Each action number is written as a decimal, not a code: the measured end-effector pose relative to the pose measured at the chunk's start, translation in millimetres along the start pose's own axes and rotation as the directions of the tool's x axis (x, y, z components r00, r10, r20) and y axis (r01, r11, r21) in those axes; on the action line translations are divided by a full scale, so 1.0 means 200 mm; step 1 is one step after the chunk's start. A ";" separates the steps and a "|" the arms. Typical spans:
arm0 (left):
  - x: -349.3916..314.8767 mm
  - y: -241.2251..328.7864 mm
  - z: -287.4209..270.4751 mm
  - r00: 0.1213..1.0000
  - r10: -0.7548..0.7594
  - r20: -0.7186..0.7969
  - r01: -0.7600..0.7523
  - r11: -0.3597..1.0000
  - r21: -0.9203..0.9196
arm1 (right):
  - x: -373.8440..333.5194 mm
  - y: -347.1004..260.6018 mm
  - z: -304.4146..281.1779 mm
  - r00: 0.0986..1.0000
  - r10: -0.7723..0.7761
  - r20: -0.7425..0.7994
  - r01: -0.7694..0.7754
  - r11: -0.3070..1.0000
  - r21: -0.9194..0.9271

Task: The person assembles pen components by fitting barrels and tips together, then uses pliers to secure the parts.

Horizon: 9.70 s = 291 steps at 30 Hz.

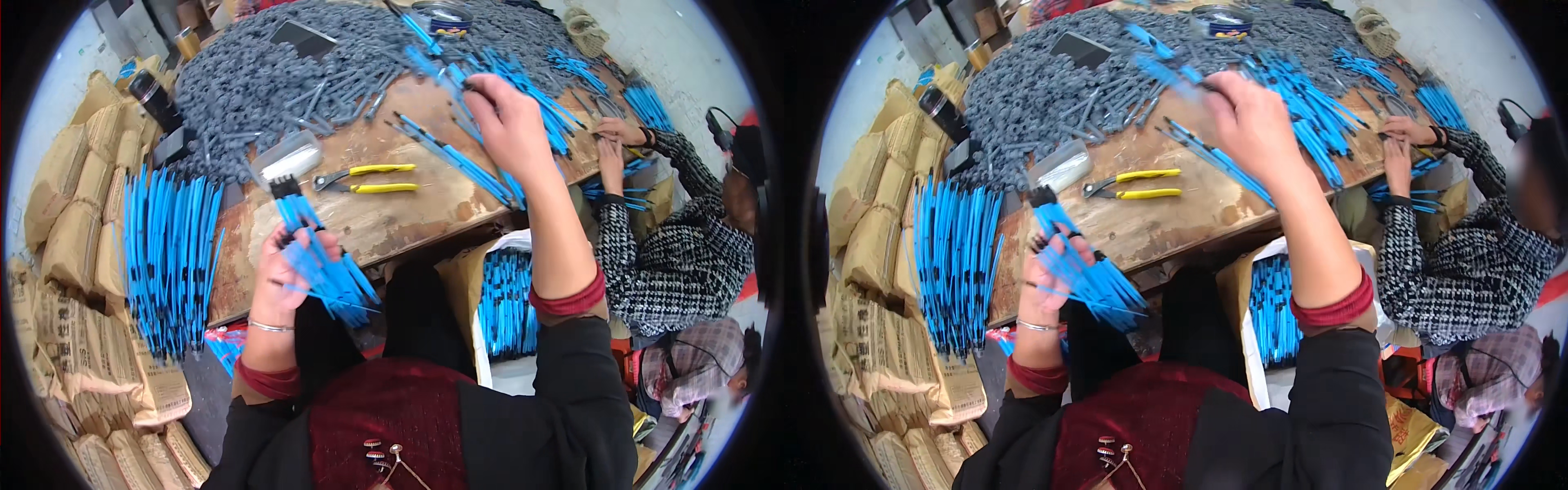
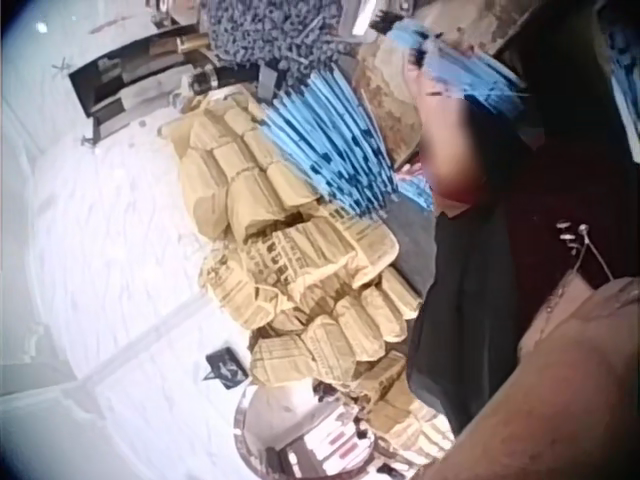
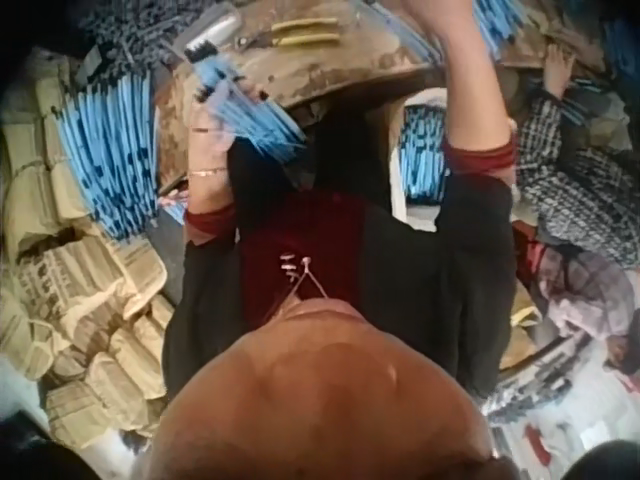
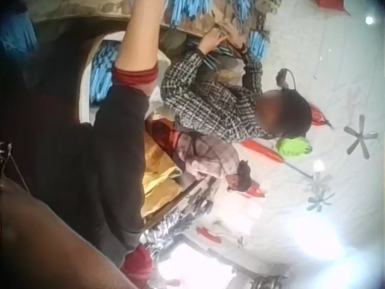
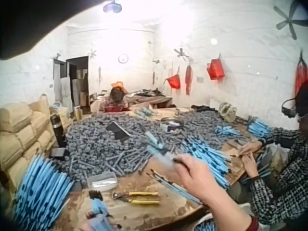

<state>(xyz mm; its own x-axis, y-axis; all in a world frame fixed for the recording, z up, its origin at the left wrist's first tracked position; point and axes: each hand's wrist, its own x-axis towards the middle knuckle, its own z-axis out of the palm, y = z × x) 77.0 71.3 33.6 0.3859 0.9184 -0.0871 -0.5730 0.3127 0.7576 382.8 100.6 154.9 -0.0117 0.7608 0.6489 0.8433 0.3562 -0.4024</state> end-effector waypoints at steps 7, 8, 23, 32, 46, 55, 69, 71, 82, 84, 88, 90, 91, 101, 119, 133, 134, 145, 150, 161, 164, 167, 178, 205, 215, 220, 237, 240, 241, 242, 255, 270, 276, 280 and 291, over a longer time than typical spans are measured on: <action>-0.02 0.06 0.00 0.988 -0.078 -0.130 0.106 0.969 0.222 | -0.34 -0.22 0.14 0.820 -0.400 0.409 -0.014 0.701 0.713; -0.01 0.03 -0.02 0.986 -0.102 -0.136 0.130 0.966 0.222 | -0.36 -0.24 0.13 0.761 -0.424 0.492 -0.110 0.663 0.741; 0.11 -0.09 -0.29 0.987 -0.062 0.147 0.064 0.998 -0.003 | -0.40 -0.31 -0.08 0.876 -0.139 0.462 -0.301 0.592 0.748; -0.02 -0.03 0.01 0.962 0.050 0.267 -0.033 0.997 -0.070 | -0.63 -0.38 0.37 0.876 -0.090 0.474 -0.190 0.838 0.511; -0.18 0.03 0.09 0.955 0.072 0.287 -0.107 0.988 0.108 | -0.30 0.20 0.41 0.948 0.238 0.213 -0.243 0.970 0.000; -0.13 -0.05 0.13 0.972 0.214 0.094 -0.233 0.923 0.308 | -0.15 0.59 0.53 0.765 0.385 0.517 -0.262 0.919 -0.296; -0.06 0.01 0.01 0.994 0.040 0.104 -0.043 0.999 0.022 | -0.37 -0.22 0.05 0.824 -0.245 0.511 -0.230 0.680 0.696; -0.07 0.01 0.04 0.996 0.051 0.076 -0.052 0.999 0.001 | -0.48 -0.30 0.21 0.872 -0.264 0.413 0.083 0.909 0.407; -0.10 -0.01 0.17 0.979 0.044 0.200 -0.026 0.996 -0.090 | -0.74 -0.43 0.42 0.912 0.036 0.408 -0.222 0.881 0.417; -0.14 0.01 0.17 0.977 -0.028 0.211 0.030 1.000 -0.007 | -0.77 -0.44 0.42 0.902 0.038 0.431 -0.241 0.871 0.429; -0.35 0.00 0.17 0.993 -0.025 0.111 0.007 0.987 0.160 | -0.86 -0.45 0.40 0.830 -0.091 0.551 -0.208 0.865 0.456; -0.30 -0.01 0.14 0.999 0.043 0.010 -0.045 0.981 0.190 | -0.82 -0.46 0.40 0.860 -0.118 0.496 -0.153 0.869 0.471; -0.24 -0.02 0.12 0.991 0.112 -0.079 -0.091 0.970 0.224 | -0.79 -0.45 0.40 0.875 -0.130 0.467 -0.125 0.870 0.477; -0.27 -0.10 0.18 0.940 0.329 0.096 -0.286 0.599 0.748 | -0.33 -0.60 0.36 0.910 -0.367 0.194 0.117 0.675 0.728; -0.32 -0.16 -0.11 0.976 0.106 -0.191 -0.024 0.922 0.387 | -0.38 -0.11 0.88 0.945 -0.264 0.191 0.235 0.958 0.164; -0.29 -0.14 -0.24 0.996 0.086 -0.003 -0.084 0.979 0.186 | -0.30 -0.69 0.70 0.834 -0.552 0.008 0.265 0.412 0.872; -0.30 -0.14 -0.26 0.996 0.092 -0.010 -0.088 0.978 0.187 | -0.31 -0.75 0.68 0.759 -0.650 0.029 0.268 0.353 0.896; -0.26 -0.03 -0.01 0.983 -0.061 -0.173 0.117 0.935 0.335 | 0.22 -0.19 0.93 0.849 -0.007 0.528 0.001 1.000 0.011; -0.24 0.01 -0.07 0.949 -0.206 -0.240 0.229 0.971 0.071 | 0.34 -0.31 1.23 0.643 -0.150 0.751 0.276 0.960 -0.045; -0.21 0.03 -0.12 0.946 -0.224 -0.234 0.231 0.973 0.004 | 0.26 -0.46 1.35 0.691 -0.213 0.691 0.442 0.881 -0.170; -0.21 -0.02 -0.10 0.953 -0.192 -0.236 0.208 0.977 0.043 | 0.23 -0.43 1.32 0.776 -0.226 0.589 0.410 0.891 -0.198; -0.21 -0.06 -0.07 0.955 -0.162 -0.246 0.189 0.978 0.086 | 0.19 -0.40 1.17 0.876 -0.157 0.457 0.149 0.987 0.053; -0.30 -0.08 -0.01 0.988 -0.029 -0.151 0.073 0.952 0.296 | -0.36 -0.61 0.57 0.840 -0.445 0.311 0.161 0.751 0.640; -0.33 -0.16 -0.22 0.996 0.050 -0.076 -0.002 0.844 0.536 | -0.55 -0.63 0.69 0.891 -0.454 -0.033 0.417 0.785 0.458; -0.27 -0.07 0.02 0.989 0.068 -0.130 0.067 0.576 0.815 | -0.48 -0.58 0.66 0.894 -0.443 0.068 0.374 0.821 0.431; -0.27 -0.04 0.03 0.966 -0.080 -0.246 0.156 0.938 0.308 | -0.46 -0.54 0.50 0.931 0.115 0.346 -0.298 0.787 0.540; -0.23 -0.08 -0.02 0.988 -0.114 -0.105 0.134 0.969 0.210 | -0.49 -0.55 0.42 0.949 -0.257 0.181 0.209 0.946 0.248; -0.24 -0.08 -0.02 0.991 -0.109 -0.082 0.125 0.967 0.222 | -0.50 -0.55 0.42 0.946 -0.273 0.176 0.231 0.946 0.226; -0.25 -0.09 -0.02 0.991 -0.100 -0.088 0.119 0.964 0.239 | -0.50 -0.55 0.42 0.946 -0.279 0.168 0.239 0.945 0.224; -0.25 -0.09 -0.02 0.992 -0.091 -0.091 0.112 0.960 0.256 | -0.50 -0.55 0.42 0.946 -0.284 0.158 0.247 0.944 0.219; -0.24 -0.09 0.00 0.989 -0.103 -0.105 0.131 0.943 0.306 | -0.53 -0.53 0.50 0.976 -0.144 0.164 0.076 0.929 0.362; -0.24 -0.07 0.00 0.988 -0.123 -0.093 0.142 0.964 0.227 | -0.44 -0.49 0.47 0.921 -0.373 0.115 0.324 0.894 0.309; -0.23 -0.08 -0.01 0.992 -0.105 -0.076 0.120 0.967 0.223 | -0.47 -0.53 0.45 0.924 -0.373 0.079 0.351 0.914 0.205; -0.24 -0.07 0.01 0.991 -0.098 -0.090 0.116 0.967 0.225 | -0.47 -0.53 0.44 0.926 -0.373 0.065 0.355 0.914 0.195; -0.22 -0.06 -0.01 0.987 -0.145 -0.065 0.154 0.974 0.169 | -0.51 -0.46 0.53 0.971 -0.194 0.139 0.128 0.915 0.382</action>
<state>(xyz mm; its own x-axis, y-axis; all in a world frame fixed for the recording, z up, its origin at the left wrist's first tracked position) 65.9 27.1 27.1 0.4172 0.8772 -0.2375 -0.3765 0.4046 0.8334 248.2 48.0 57.2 -0.2501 0.7450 0.6184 0.5651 0.6309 -0.5316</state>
